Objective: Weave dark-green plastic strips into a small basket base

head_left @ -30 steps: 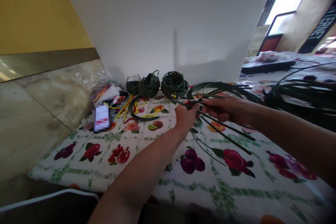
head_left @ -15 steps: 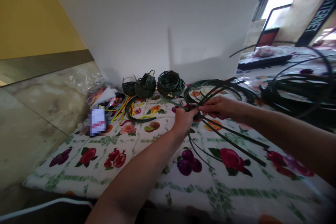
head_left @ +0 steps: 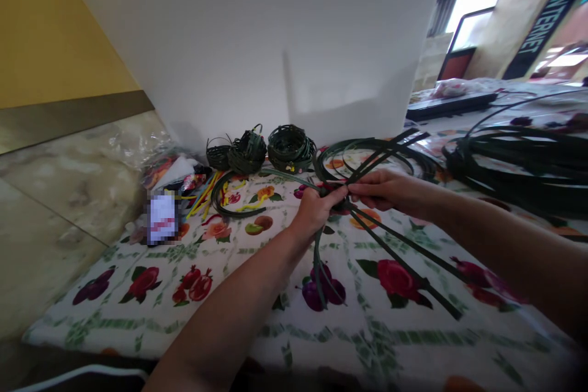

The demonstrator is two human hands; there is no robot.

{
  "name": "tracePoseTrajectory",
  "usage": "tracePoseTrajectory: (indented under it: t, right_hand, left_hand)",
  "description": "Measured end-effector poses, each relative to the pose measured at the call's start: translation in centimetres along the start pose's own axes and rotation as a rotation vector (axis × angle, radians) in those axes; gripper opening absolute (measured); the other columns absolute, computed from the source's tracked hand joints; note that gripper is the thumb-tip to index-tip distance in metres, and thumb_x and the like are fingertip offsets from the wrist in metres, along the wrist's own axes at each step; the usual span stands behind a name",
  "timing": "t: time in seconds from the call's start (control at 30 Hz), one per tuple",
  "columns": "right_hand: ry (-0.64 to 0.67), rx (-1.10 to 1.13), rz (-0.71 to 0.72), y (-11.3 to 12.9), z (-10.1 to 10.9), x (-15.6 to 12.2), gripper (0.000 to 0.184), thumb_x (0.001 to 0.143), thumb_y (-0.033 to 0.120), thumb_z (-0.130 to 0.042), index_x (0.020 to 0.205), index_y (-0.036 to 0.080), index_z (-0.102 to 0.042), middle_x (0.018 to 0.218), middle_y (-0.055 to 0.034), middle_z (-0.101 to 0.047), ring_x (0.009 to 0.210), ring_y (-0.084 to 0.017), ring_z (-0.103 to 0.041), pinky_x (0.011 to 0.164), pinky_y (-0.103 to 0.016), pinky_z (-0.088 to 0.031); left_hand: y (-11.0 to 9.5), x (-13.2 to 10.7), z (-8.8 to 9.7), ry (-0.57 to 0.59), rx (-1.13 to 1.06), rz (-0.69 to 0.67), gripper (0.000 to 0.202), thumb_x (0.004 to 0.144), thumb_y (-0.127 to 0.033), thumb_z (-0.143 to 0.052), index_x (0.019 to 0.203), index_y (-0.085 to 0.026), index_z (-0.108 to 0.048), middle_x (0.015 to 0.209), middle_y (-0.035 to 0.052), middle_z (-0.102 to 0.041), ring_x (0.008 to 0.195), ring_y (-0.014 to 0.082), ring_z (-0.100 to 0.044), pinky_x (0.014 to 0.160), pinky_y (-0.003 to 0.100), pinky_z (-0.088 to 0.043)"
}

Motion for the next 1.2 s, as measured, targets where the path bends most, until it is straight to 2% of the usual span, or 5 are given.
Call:
tracePoseTrajectory:
  t: [0.17,0.33,0.47,0.83,1.2]
  right_hand:
    - [0.058,0.019,-0.036,-0.9,0.5,-0.2,0.052,0.069,0.064,-0.089,0.074,0.015,-0.073,0.057,0.001,-0.054,0.048,-0.004,-0.033,0.042,-0.022,-0.017]
    - [-0.037,-0.156,-0.005,-1.1,0.5,0.5,0.054,0.067,0.066,-0.087,0.063,0.016,-0.069,0.051,0.0003,-0.056,0.043,-0.004,-0.032,0.041,-0.022,-0.016]
    - [-0.127,-0.247,0.042,-0.9,0.3,0.7,0.053,0.069,0.068,-0.084,0.061,0.017,-0.071,0.051,-0.0025,-0.062,0.041,-0.006,-0.04,0.039,-0.022,-0.024]
    - [-0.157,-0.129,0.055,-1.6,0.2,0.2,0.052,0.062,0.068,-0.088,0.066,0.018,-0.074,0.051,-0.0005,-0.06,0.042,-0.007,-0.04,0.04,-0.024,-0.024]
    - [-0.119,-0.081,0.097,-3.0,0.0,-0.1,0.051,0.067,0.068,-0.085,0.07,0.018,-0.075,0.054,-0.0008,-0.061,0.046,-0.008,-0.042,0.045,-0.025,-0.029]
  left_hand:
    - [0.8,0.2,0.1,0.03,0.023,0.019,0.058,0.058,-0.054,-0.095,0.094,-0.014,-0.074,0.079,0.0039,-0.072,0.071,0.017,-0.067,0.058,0.027,-0.056]
    - [1.5,0.3,0.5,-0.029,0.039,0.026,0.053,0.063,-0.057,-0.092,0.087,-0.014,-0.072,0.076,0.0033,-0.069,0.067,0.0152,-0.064,0.055,0.026,-0.056]
    - [1.3,0.1,0.7,-0.097,0.05,0.038,0.052,0.065,-0.059,-0.09,0.084,-0.013,-0.072,0.073,0.0033,-0.068,0.063,0.0145,-0.063,0.053,0.026,-0.056]
    - [1.3,0.3,0.6,0.008,0.115,0.005,0.053,0.067,-0.056,-0.089,0.097,-0.015,-0.074,0.078,0.0035,-0.072,0.066,0.0162,-0.069,0.055,0.025,-0.058]
    - [1.2,-0.2,0.3,-0.013,0.208,0.003,0.054,0.068,-0.058,-0.089,0.1,-0.016,-0.076,0.073,0.0015,-0.069,0.065,0.0164,-0.067,0.053,0.025,-0.057]
Point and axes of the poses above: each hand's wrist, its own x-axis towards the middle knuckle, its own z-axis out of the back of the hand, y = z × x, the point moved 6 cm from there along x, towards the middle knuckle
